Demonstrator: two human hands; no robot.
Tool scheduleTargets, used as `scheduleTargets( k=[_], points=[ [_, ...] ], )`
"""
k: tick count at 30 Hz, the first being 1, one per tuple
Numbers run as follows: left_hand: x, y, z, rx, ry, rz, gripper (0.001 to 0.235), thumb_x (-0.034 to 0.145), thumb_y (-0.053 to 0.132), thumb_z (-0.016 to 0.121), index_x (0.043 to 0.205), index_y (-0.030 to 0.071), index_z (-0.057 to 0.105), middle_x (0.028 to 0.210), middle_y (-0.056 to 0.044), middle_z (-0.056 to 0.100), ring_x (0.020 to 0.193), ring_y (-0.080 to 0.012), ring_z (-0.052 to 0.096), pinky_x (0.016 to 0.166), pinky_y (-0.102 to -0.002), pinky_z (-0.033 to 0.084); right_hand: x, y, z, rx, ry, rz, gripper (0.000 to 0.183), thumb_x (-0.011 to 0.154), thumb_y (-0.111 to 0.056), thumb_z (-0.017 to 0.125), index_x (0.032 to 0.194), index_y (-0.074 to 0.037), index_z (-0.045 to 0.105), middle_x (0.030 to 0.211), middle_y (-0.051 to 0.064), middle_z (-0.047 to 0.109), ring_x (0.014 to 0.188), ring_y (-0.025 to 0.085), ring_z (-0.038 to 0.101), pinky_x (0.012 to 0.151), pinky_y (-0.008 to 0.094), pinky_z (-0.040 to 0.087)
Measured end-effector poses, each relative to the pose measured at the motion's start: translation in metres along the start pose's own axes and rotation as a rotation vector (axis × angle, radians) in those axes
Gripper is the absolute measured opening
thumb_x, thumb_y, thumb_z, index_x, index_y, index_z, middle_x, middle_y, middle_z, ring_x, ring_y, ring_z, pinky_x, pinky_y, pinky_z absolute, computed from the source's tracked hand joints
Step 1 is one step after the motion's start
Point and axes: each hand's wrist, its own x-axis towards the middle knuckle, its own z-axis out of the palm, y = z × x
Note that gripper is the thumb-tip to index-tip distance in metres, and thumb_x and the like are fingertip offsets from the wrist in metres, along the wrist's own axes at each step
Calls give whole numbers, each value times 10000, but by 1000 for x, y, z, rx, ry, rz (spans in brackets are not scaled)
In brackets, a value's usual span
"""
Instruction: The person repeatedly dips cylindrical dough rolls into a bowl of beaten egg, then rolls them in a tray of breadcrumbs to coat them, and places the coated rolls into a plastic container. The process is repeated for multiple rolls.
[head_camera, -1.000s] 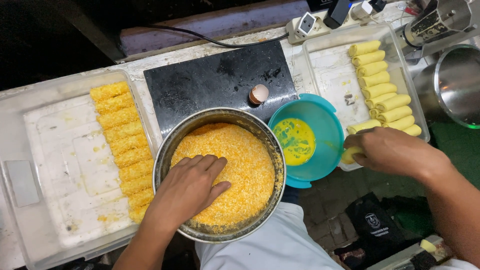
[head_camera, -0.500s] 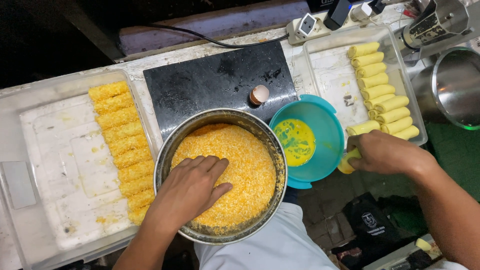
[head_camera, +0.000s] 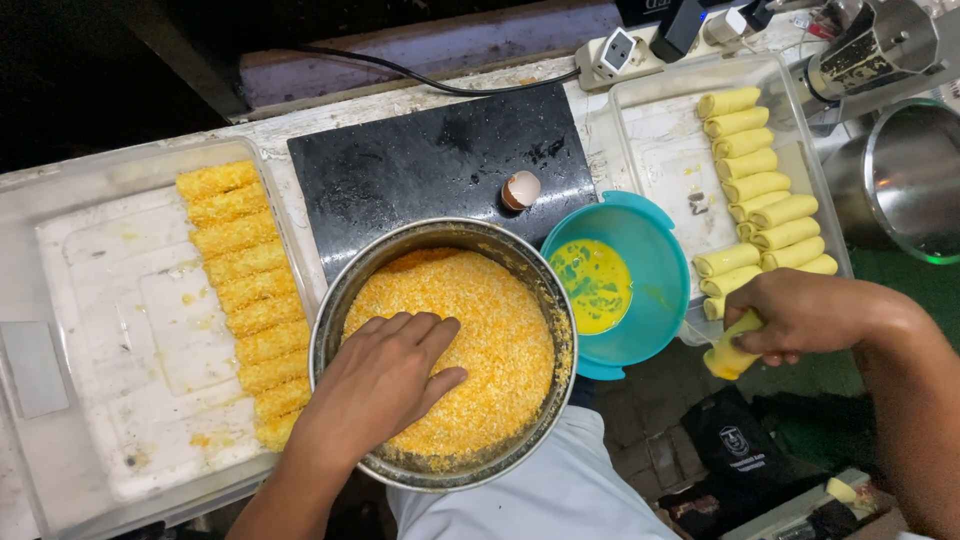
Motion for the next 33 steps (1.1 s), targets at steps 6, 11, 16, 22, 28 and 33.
scheduleTargets(
  k=[6,11,16,22,28,33],
  points=[
    [0,1,1,4,-25,-19,388,922,447,608,1157,143,556,982,-78,645,903,-303,620,793,-460,480,-20,25,-11,-366,115,45,236,750,-401,640,954,-422,757,711,-122,746,659,60,643,686,196,492],
    [-1,0,3,15,9,-4,399,920,451,613,1156,132,563,978,-79,648,890,-302,625,773,-456,483,-23,75,-12,-524,334,117,297,723,-617,596,1006,-589,681,696,-197,770,680,28,727,738,175,541],
    [1,-2,-2,7,58,2,426,915,440,630,1179,111,572,991,-80,647,862,-311,627,743,-455,484,-24,93,4,534,628,-324,410,690,-59,773,1095,-70,840,844,170,902,534,314,877,553,351,657],
    [27,-15,-37,-129,-30,-126,169,995,207,481,1051,72,566,1026,-134,589,960,-353,579,765,-527,485,-47,-50,9,495,728,-807,356,738,-116,708,1080,-40,775,1016,84,841,779,135,813,753,234,623],
    [77,-2,-67,-163,-518,-301,308,930,-33,407,1184,63,551,1146,-129,569,1068,-310,591,861,-449,513,-14,-156,60,-143,956,-1222,382,860,-158,600,1241,-146,605,1256,137,614,1044,270,678,846,371,560],
    [108,-12,-42,-105,-725,-181,354,1034,246,340,1288,81,524,1153,-88,616,895,-200,578,728,-341,486,-31,-145,81,-132,968,-1369,150,917,-99,588,1049,-37,621,1058,70,661,953,225,675,811,325,549]
  ],
)
